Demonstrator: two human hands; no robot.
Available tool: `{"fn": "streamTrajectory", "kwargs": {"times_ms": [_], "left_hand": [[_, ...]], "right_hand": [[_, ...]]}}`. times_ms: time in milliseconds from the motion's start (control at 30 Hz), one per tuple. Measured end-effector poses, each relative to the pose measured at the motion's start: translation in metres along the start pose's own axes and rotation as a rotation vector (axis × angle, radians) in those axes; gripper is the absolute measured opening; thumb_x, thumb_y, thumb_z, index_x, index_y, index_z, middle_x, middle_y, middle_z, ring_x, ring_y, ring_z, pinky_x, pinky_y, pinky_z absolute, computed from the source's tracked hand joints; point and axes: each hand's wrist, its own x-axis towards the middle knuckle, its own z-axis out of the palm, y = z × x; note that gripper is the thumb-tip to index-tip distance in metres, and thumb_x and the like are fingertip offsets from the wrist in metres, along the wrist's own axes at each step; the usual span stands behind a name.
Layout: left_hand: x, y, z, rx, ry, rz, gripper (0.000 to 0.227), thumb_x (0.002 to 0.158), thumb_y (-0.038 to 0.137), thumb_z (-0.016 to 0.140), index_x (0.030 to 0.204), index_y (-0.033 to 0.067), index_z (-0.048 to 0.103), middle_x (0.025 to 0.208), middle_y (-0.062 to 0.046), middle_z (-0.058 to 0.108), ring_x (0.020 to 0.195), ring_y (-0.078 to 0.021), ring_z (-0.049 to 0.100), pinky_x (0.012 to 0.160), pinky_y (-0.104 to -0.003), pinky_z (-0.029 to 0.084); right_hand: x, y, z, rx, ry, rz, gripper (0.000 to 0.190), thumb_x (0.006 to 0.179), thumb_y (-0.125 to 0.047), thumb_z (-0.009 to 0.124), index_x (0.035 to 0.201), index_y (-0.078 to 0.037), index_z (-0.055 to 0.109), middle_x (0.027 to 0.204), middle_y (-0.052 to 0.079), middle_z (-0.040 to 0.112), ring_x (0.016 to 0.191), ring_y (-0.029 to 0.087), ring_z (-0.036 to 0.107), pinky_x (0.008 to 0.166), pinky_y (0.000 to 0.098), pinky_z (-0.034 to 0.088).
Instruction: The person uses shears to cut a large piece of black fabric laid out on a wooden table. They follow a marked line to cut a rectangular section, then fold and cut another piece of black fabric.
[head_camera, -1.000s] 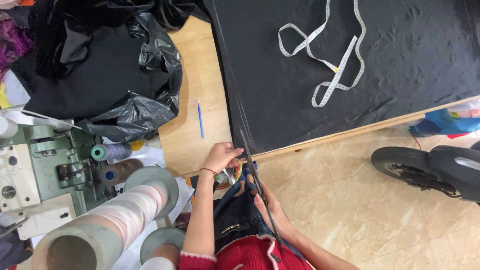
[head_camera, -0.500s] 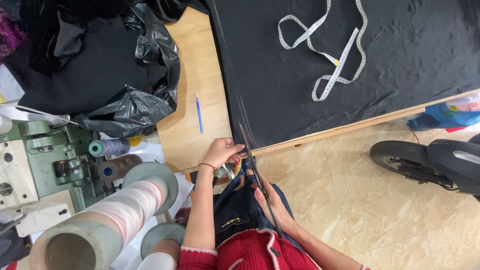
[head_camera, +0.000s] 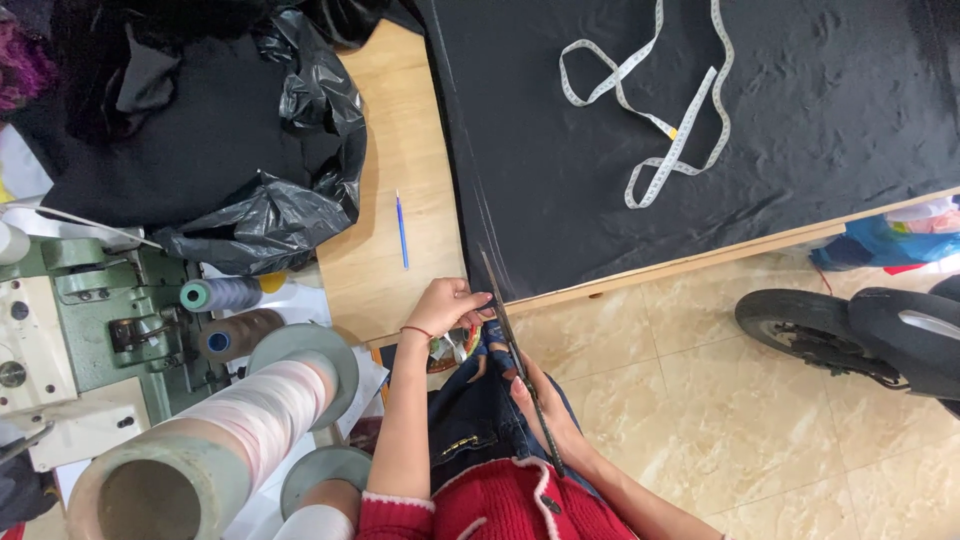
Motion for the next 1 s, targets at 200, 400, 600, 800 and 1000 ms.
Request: {"fn": "streamTrajectory", "kwargs": {"times_ms": [200,400,600,800,1000], "left_hand": [[-0.005,0.007,0.0,0.032,-0.001,-0.016,0.034,0.094,0.03,0.073,0.078,0.0058,0.055,0.083,-0.021,0.078,0.076,-0.0244,0.079,0.063,-0.029,0.061],[-0.007,0.007,0.0,-0.035,-0.029,-0.026,0.032,0.096,0.024,0.071,0.077,0.0073,0.052,0.088,-0.022,0.08,0.088,-0.0252,0.082,0.064,-0.028,0.062],[0.005,-0.006,0.001,-0.082,-0.036,0.01,0.028,0.091,0.024,0.076,0.082,0.0035,0.06,0.079,-0.02,0.078,0.068,-0.0198,0.076,0.058,-0.024,0.061],[0.011,-0.014,-0.002,-0.152,-0.015,0.018,0.033,0.089,0.032,0.08,0.089,0.0013,0.068,0.068,-0.017,0.075,0.052,-0.0121,0.071,0.052,-0.018,0.059],[0.017,-0.024,-0.001,-0.177,-0.029,0.036,0.031,0.088,0.026,0.08,0.094,-0.0022,0.068,0.076,-0.019,0.076,0.054,-0.0121,0.072,0.053,-0.018,0.059]], "right_hand": [[-0.001,0.003,0.0,-0.023,0.003,0.049,0.075,0.093,-0.061,0.041,0.152,-0.015,0.045,0.136,0.008,0.066,0.128,0.017,0.06,0.106,0.0328,0.045],[-0.002,-0.002,-0.003,0.059,-0.026,0.046,0.079,0.092,-0.063,0.042,0.153,-0.013,0.043,0.143,0.007,0.061,0.132,0.019,0.058,0.108,0.0357,0.045],[0.005,0.017,-0.006,0.062,-0.023,0.073,0.08,0.094,-0.062,0.044,0.155,-0.01,0.042,0.137,0.015,0.064,0.122,0.026,0.063,0.095,0.0396,0.053],[0.007,0.03,-0.014,0.015,-0.029,0.101,0.079,0.096,-0.061,0.043,0.157,-0.01,0.041,0.129,0.02,0.068,0.11,0.029,0.067,0.082,0.0407,0.058],[0.003,0.026,-0.011,0.023,-0.018,0.087,0.078,0.098,-0.059,0.044,0.157,-0.007,0.04,0.127,0.02,0.068,0.107,0.027,0.066,0.08,0.0388,0.058]]}}
